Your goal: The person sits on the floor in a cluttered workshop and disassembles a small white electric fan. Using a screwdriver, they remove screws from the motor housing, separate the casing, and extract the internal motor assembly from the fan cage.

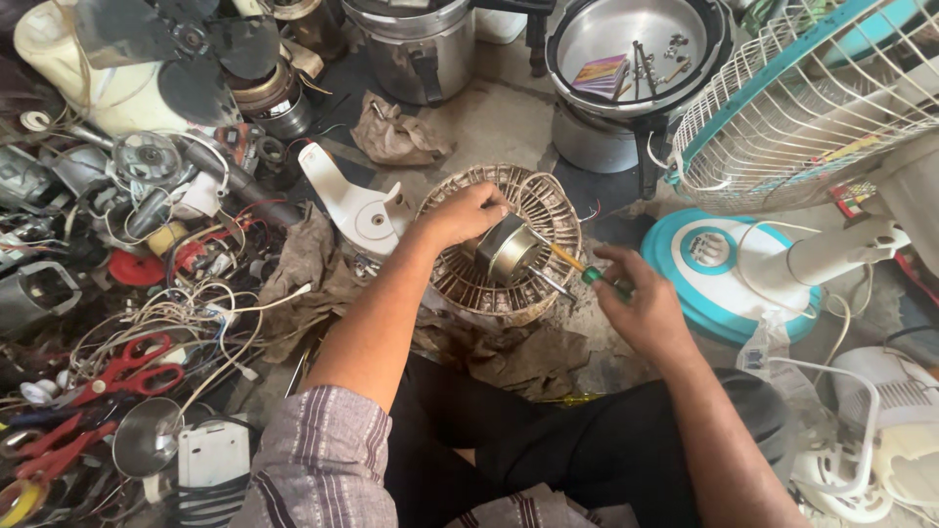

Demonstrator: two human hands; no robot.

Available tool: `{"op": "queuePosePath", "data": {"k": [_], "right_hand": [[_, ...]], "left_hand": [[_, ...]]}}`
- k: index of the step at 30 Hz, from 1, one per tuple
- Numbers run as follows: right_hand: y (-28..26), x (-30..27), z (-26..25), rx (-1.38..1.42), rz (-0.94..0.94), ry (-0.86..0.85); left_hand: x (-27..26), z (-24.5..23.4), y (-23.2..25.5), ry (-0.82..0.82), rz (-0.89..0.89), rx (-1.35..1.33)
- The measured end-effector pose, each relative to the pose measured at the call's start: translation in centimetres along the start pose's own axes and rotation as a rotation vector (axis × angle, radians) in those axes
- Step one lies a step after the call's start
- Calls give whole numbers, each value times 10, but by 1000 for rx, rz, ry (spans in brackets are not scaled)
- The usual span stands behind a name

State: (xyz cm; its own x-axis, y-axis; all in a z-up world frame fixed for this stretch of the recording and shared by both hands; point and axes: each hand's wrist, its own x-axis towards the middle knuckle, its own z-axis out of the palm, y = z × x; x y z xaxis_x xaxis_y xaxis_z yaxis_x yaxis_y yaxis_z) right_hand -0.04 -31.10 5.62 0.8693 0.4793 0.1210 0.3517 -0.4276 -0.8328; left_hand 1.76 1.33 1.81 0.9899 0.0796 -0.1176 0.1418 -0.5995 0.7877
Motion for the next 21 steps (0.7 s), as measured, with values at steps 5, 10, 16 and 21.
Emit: {"op": "queuePosePath", "data": {"k": [5,10,16,21], "right_hand": [[25,8,10,-520,-240,121],[42,38,28,-331,-136,141],[-9,83,57,-48,159,-6],[-11,87,57,-69,142,-22]], "left_hand": [[-9,9,-3,98,109,-109],[-23,21,-8,251,167,-220],[-25,26,-10,330,251,-312],[-40,28,0,679,318,-360]]}}
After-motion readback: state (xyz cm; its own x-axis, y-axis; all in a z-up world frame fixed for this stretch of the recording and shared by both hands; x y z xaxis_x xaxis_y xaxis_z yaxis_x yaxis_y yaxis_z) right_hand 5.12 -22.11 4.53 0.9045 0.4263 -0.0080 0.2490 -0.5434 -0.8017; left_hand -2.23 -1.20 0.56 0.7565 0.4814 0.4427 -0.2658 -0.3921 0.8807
